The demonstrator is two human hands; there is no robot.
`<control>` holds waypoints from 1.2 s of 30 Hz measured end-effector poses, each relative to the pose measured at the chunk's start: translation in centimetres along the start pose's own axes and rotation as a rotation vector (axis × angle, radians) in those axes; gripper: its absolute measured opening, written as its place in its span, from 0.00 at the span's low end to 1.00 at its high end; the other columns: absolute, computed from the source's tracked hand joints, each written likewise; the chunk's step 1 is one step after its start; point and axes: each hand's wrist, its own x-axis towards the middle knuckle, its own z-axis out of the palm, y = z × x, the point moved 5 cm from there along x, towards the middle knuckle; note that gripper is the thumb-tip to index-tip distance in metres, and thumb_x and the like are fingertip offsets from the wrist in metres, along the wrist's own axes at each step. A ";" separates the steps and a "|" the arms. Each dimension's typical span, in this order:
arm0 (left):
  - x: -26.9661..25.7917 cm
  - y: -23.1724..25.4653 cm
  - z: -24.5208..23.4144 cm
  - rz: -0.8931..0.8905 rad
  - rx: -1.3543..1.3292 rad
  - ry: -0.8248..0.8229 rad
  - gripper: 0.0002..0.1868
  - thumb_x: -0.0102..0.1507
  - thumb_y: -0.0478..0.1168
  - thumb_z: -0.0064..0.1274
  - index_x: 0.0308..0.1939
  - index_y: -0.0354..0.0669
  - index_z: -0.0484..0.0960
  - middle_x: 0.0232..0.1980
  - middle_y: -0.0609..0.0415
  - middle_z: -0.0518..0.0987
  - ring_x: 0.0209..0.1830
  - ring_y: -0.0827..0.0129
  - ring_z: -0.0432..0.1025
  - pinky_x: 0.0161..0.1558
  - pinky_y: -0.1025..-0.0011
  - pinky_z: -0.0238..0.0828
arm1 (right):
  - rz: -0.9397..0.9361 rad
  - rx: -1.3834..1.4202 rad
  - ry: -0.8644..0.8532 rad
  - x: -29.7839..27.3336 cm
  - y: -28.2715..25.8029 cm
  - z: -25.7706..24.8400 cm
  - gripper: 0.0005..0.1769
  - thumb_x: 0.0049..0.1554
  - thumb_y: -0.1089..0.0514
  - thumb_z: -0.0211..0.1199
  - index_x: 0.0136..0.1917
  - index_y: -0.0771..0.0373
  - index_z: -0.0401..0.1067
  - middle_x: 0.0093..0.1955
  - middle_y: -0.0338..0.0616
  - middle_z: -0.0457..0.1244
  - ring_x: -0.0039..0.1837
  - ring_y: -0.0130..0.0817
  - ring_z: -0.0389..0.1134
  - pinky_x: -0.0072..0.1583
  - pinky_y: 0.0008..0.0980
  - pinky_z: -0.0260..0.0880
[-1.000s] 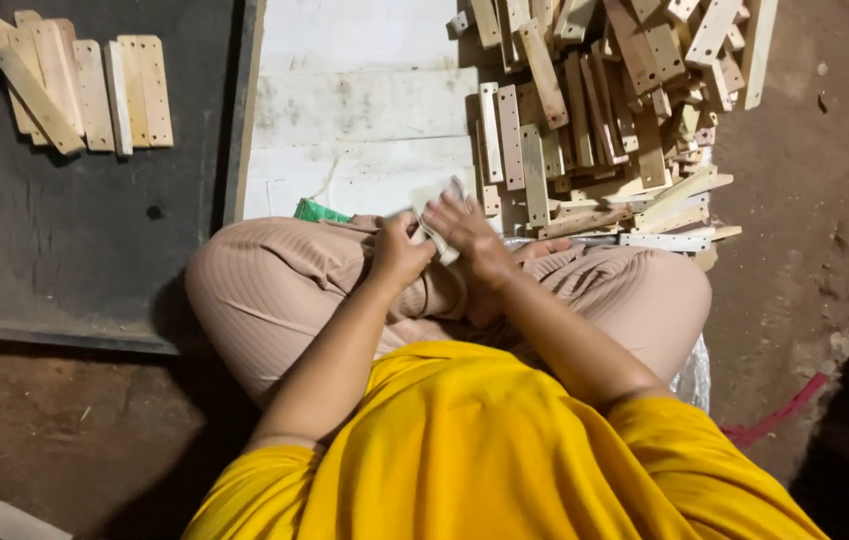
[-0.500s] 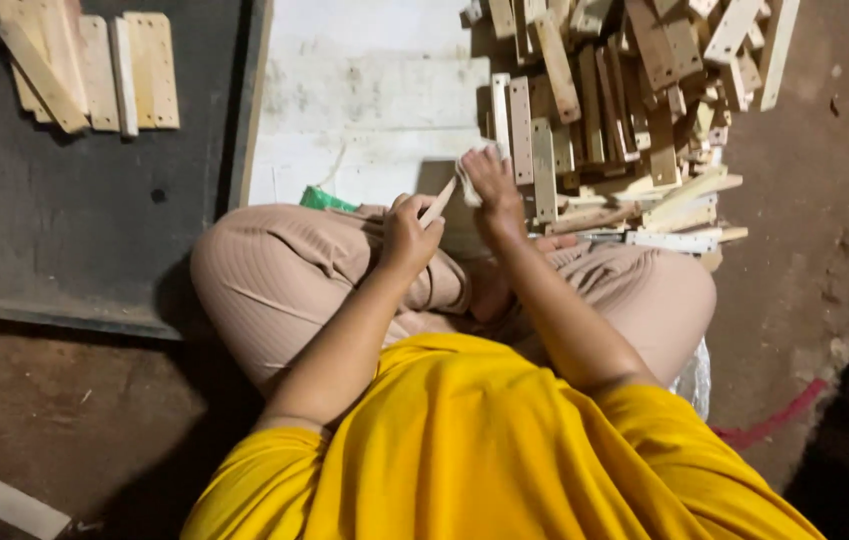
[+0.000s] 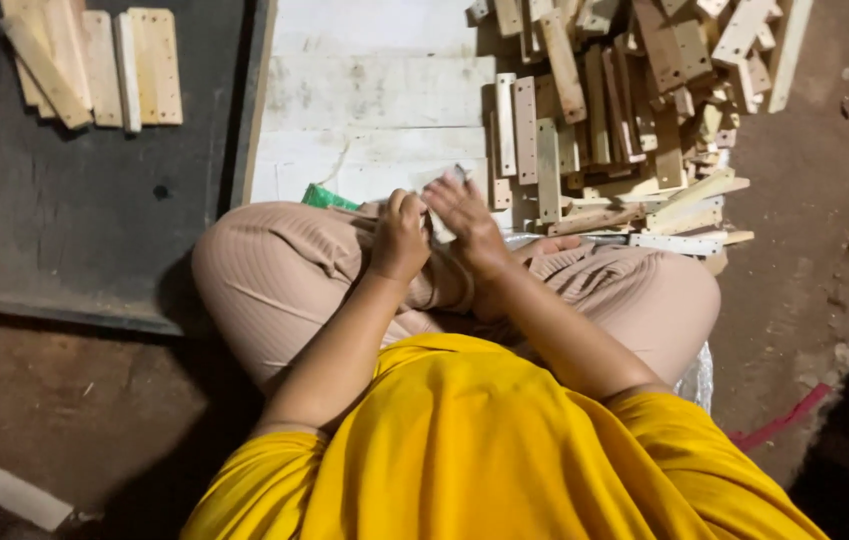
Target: A person sits on the floor and neatly stacks individual wooden slats from a large pile onto a tray.
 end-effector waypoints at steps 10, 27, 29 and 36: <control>8.1 -17.0 -17.8 -0.319 0.144 0.461 0.20 0.56 0.25 0.56 0.48 0.42 0.68 0.47 0.43 0.71 0.44 0.46 0.71 0.45 0.53 0.73 | 0.450 -0.066 0.011 4.2 0.5 -1.9 0.38 0.50 0.84 0.49 0.62 0.50 0.75 0.70 0.41 0.65 0.77 0.48 0.57 0.81 0.38 0.42; 13.7 -11.4 14.8 -0.046 0.208 0.016 0.22 0.54 0.54 0.65 0.40 0.39 0.84 0.39 0.43 0.80 0.43 0.47 0.76 0.42 0.50 0.76 | 0.569 0.086 0.382 1.0 5.4 -10.0 0.32 0.57 0.77 0.46 0.68 0.58 0.74 0.67 0.54 0.66 0.74 0.55 0.58 0.75 0.55 0.54; 11.8 -6.1 17.4 -0.112 0.212 -0.134 0.20 0.58 0.52 0.59 0.41 0.37 0.82 0.41 0.42 0.78 0.42 0.45 0.77 0.41 0.49 0.76 | 0.559 0.080 0.407 0.5 5.5 -10.4 0.31 0.57 0.77 0.47 0.68 0.59 0.74 0.68 0.56 0.65 0.75 0.54 0.57 0.76 0.53 0.54; 11.1 -9.4 28.0 -0.719 -0.073 -0.292 0.17 0.63 0.56 0.52 0.47 0.51 0.77 0.43 0.55 0.77 0.48 0.55 0.80 0.43 0.57 0.79 | 0.534 0.149 0.475 0.2 4.8 -12.6 0.22 0.61 0.73 0.53 0.65 0.62 0.76 0.65 0.56 0.67 0.73 0.51 0.61 0.74 0.49 0.59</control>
